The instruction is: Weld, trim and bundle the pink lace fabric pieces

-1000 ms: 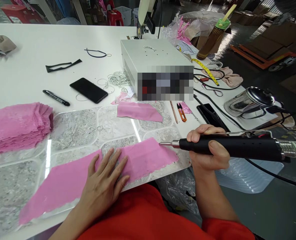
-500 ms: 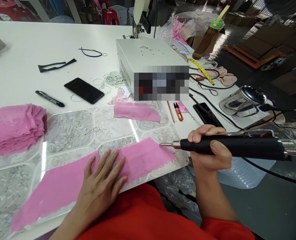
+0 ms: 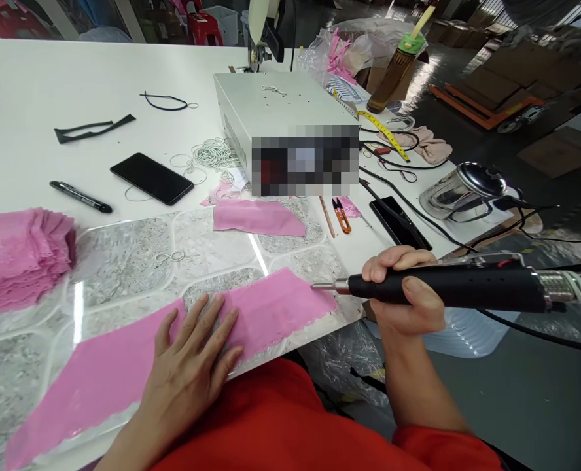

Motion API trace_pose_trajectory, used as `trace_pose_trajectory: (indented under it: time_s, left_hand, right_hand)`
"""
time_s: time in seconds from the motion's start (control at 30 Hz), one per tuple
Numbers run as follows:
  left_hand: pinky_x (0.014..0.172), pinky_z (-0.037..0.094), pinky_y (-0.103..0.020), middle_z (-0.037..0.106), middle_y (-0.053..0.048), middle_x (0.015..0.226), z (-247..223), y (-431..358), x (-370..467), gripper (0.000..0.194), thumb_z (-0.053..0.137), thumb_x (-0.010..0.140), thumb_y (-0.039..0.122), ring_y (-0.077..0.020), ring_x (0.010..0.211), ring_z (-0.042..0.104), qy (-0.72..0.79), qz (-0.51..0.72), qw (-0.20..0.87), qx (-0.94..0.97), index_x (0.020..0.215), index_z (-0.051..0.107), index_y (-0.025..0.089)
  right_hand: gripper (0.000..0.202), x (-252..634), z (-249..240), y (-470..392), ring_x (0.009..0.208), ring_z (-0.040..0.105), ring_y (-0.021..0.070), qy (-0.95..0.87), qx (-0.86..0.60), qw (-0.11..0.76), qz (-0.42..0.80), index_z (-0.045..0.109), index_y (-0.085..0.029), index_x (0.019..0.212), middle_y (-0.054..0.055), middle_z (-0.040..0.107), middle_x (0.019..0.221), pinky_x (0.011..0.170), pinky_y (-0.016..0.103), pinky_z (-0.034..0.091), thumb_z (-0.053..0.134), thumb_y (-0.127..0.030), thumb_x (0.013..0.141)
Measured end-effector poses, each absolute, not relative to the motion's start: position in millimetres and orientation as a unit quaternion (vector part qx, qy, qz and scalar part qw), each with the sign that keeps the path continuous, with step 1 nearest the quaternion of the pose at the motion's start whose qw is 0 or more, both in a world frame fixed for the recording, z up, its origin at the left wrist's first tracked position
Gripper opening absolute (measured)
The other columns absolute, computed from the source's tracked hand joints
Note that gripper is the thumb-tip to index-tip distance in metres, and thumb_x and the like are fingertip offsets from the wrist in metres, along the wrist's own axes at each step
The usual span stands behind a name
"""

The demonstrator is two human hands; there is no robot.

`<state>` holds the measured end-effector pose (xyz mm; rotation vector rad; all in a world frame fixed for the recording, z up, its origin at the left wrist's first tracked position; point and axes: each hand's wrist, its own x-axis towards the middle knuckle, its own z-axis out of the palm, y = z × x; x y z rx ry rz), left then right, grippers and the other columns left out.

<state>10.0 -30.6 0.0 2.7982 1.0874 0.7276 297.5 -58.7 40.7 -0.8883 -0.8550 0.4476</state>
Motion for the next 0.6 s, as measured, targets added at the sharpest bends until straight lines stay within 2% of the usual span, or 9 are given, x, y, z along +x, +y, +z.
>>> trace_pose_trajectory:
  time_s: [0.6]
  left_hand:
    - [0.107,0.025,-0.052,0.055,-0.013,0.132,0,-30,9,0.039,0.054,0.088,0.031,-0.0329,0.126,0.046,0.348,0.228,0.016,0.909,0.126,0.053,0.023]
  right_hand:
    - [0.011,316,43,-86,0.048,0.047,0.0101,-0.388,-0.441,0.788,0.183,0.059,-0.019,0.072,0.001,0.051,0.072,0.044,0.028,0.040,0.054,-0.025,0.063]
